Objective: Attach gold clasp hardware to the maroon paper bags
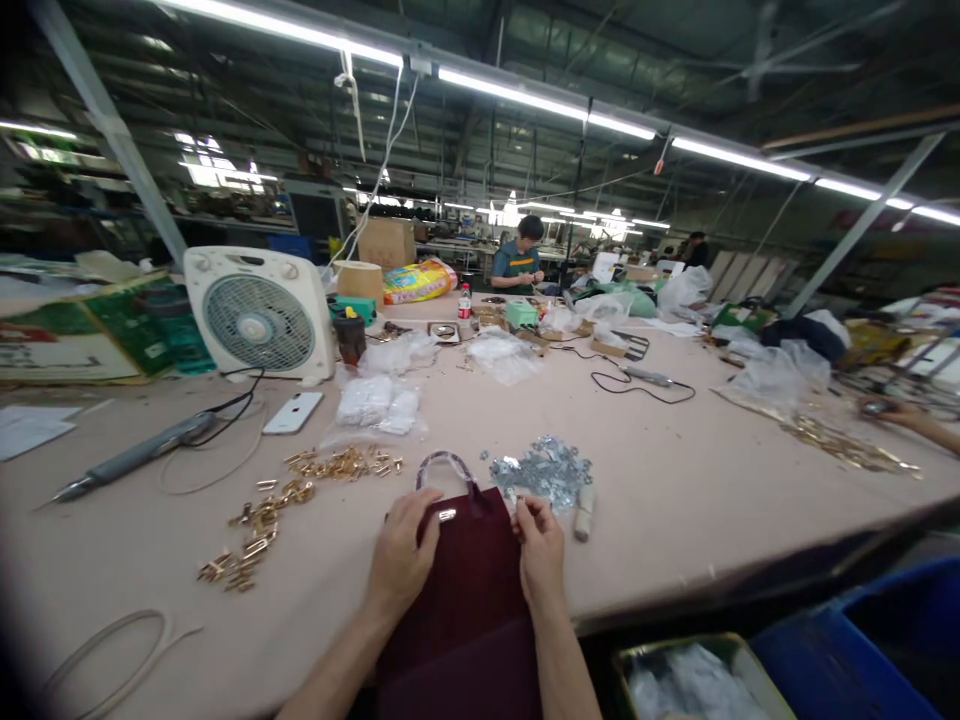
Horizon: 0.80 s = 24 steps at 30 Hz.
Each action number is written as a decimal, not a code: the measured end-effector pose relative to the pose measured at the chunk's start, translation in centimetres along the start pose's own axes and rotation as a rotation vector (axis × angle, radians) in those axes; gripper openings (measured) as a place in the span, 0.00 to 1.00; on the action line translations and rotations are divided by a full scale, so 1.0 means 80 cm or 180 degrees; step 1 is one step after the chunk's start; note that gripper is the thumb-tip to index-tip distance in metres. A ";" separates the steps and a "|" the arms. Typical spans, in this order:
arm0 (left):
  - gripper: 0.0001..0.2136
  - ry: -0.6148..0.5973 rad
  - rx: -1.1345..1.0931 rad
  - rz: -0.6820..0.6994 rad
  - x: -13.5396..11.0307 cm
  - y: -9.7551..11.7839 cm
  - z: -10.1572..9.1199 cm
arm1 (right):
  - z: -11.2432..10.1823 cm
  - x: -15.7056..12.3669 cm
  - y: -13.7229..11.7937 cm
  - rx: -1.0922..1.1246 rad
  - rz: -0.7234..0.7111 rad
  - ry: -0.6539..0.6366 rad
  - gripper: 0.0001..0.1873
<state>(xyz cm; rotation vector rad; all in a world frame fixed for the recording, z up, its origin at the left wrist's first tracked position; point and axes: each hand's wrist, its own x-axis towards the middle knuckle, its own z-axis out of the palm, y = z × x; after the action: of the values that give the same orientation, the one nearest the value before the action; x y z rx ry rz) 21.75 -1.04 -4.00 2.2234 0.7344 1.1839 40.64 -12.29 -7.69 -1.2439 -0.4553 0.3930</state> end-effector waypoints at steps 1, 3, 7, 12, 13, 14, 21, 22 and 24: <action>0.16 -0.0262 -0.0043 0.0099 0.012 0.004 0.012 | 0.000 0.000 0.002 -0.0103 -0.0026 -0.0024 0.23; 0.19 -0.0832 0.0034 0.0338 0.036 0.007 0.034 | 0.002 0.000 0.004 -0.0393 -0.0100 -0.0098 0.24; 0.16 -0.1630 0.0522 0.0636 0.074 0.003 0.066 | 0.000 0.000 0.005 -0.0762 -0.0203 -0.0210 0.24; 0.08 -0.1941 0.0638 0.0738 0.109 0.002 0.077 | 0.000 -0.003 0.000 -0.0936 -0.0240 -0.0221 0.21; 0.08 -0.2016 0.0633 0.0767 0.115 0.003 0.077 | 0.002 -0.004 -0.002 -0.0976 -0.0255 -0.0248 0.20; 0.07 -0.2089 0.0628 0.0770 0.120 0.006 0.076 | 0.004 -0.006 -0.004 -0.1018 -0.0271 -0.0295 0.19; 0.08 -0.2135 0.0528 0.0277 0.130 0.040 0.076 | 0.022 -0.022 -0.014 -0.1731 -0.0781 -0.1257 0.14; 0.12 -0.2085 0.0443 0.0207 0.127 0.045 0.077 | 0.023 -0.021 -0.013 -0.1820 -0.0852 -0.1254 0.13; 0.20 -0.1996 0.0271 0.0064 0.121 0.051 0.080 | 0.024 -0.017 -0.011 -0.1924 -0.0840 -0.0952 0.16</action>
<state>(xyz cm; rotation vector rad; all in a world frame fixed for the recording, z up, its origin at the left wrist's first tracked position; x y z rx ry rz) 32.67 1.30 1.16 2.4735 0.5029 0.4089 38.51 -11.73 -6.50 -1.6867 -1.0366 0.2181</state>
